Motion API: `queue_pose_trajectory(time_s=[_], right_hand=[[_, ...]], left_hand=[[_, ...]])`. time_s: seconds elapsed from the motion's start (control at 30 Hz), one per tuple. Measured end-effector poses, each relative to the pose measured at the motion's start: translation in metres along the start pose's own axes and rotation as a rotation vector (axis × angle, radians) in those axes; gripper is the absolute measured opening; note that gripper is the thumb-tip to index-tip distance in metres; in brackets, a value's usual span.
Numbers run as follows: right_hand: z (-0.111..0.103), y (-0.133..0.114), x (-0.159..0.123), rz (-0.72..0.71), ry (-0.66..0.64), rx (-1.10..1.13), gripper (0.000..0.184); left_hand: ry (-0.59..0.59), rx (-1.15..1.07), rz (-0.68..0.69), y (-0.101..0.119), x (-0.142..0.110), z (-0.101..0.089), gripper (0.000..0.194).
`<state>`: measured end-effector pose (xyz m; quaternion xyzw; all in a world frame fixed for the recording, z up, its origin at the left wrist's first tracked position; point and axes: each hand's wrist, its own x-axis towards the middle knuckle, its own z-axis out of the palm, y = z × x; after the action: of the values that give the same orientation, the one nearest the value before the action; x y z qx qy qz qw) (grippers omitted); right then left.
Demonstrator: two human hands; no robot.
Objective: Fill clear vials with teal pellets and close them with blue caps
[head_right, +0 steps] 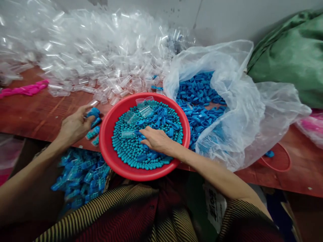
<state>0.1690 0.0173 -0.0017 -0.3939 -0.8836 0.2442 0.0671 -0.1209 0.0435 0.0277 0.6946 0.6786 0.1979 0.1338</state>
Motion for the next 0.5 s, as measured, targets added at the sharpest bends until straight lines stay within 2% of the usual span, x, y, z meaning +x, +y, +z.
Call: queue_pose_trajectory(time_s=[0.07,0.13,0.17,0.23,0.33,0.4,0.5], right_hand=[[0.005,-0.007,0.013,-0.029,-0.051,-0.126,0.026],[0.011,-0.015,0.032,-0.071,-0.073,-0.236,0.021],[0.015,-0.018,0.042,-0.102,-0.066,-0.282,0.021],[0.023,-0.019,0.060,-0.128,-0.072,-0.351,0.024],[0.030,-0.013,0.071,-0.098,-0.136,-0.349,0.028],[0.028,-0.006,0.065,-0.073,-0.172,-0.310,0.024],[0.013,0.005,0.041,-0.066,-0.143,-0.217,0.028]], left_hand=[[0.088,0.279,0.011,-0.001,-0.002,0.001,0.044],[0.153,0.365,0.091,0.006,-0.005,0.004,0.041],[0.147,0.375,0.155,0.013,-0.007,0.007,0.038],[0.049,0.396,0.292,0.027,-0.011,0.014,0.031],[-0.242,0.453,0.484,0.046,-0.018,0.032,0.024],[-0.366,0.441,0.561,0.053,-0.021,0.046,0.023],[-0.456,0.382,0.600,0.055,-0.018,0.064,0.026]])
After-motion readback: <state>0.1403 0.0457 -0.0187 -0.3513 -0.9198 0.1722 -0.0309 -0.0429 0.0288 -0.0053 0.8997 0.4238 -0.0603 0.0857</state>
